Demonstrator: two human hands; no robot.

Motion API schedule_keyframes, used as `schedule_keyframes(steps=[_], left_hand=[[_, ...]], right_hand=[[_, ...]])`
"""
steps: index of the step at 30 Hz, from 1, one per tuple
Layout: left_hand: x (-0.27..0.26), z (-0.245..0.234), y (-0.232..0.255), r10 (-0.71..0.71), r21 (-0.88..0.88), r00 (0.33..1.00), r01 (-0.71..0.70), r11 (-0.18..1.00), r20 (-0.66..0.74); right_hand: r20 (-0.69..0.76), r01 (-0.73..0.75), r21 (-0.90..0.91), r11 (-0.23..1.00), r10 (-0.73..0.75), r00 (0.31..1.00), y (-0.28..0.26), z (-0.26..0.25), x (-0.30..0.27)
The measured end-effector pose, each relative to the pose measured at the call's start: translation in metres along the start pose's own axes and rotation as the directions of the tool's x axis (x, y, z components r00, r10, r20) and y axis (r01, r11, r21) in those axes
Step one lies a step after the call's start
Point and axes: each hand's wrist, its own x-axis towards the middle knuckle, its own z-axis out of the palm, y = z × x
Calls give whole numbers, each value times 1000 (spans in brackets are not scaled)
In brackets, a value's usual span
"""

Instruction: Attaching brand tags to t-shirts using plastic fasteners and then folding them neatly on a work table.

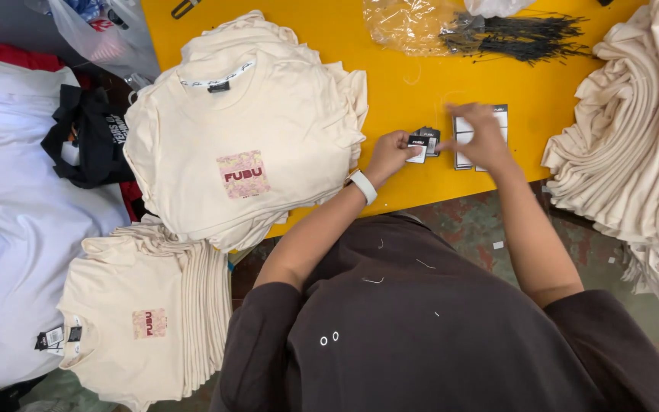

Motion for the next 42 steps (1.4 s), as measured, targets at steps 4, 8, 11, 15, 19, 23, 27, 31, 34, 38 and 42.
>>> schedule_keyframes(steps=[4, 8, 11, 15, 19, 23, 27, 31, 34, 38, 42], left_hand=[[5, -1, -2, -39, 24, 995, 42, 999, -96], [6, 3, 0, -150, 2, 987, 151, 989, -64], [-5, 5, 41, -206, -5, 978, 206, 979, -23], [7, 26, 52, -197, -10, 979, 198, 980, 46], [17, 54, 90, -18, -64, 989, 28, 998, 147], [56, 55, 74, 29, 77, 994, -37, 996, 102], [26, 26, 168, 86, 58, 991, -92, 994, 105], [31, 6, 186, 104, 215, 978, -142, 966, 179], [35, -2, 184, 82, 255, 985, -119, 960, 151], [39, -6, 173, 149, 371, 985, -172, 912, 92], [33, -4, 183, 150, 446, 981, -191, 874, 126]], right_hand=[[-41, -158, -152, 976, 153, 987, 88, -2, 11], [-20, -185, -40, 982, 185, 983, 118, 10, 15], [-86, -212, 99, 972, 221, 972, 124, 10, 15], [-79, -297, 359, 885, 346, 935, 140, -2, 12], [137, -335, 582, 741, 316, 939, 95, -43, 26], [5, -262, 554, 790, 311, 950, 100, -77, 69], [-348, -299, 303, 905, 397, 850, 334, -45, 125], [-345, -440, -54, 897, 396, 851, 345, -68, 171], [-159, -501, -256, 827, 475, 866, 338, -75, 189], [-124, -320, -379, 868, 295, 947, 350, -90, 188], [-72, -190, -543, 818, 180, 981, 341, -122, 181]])
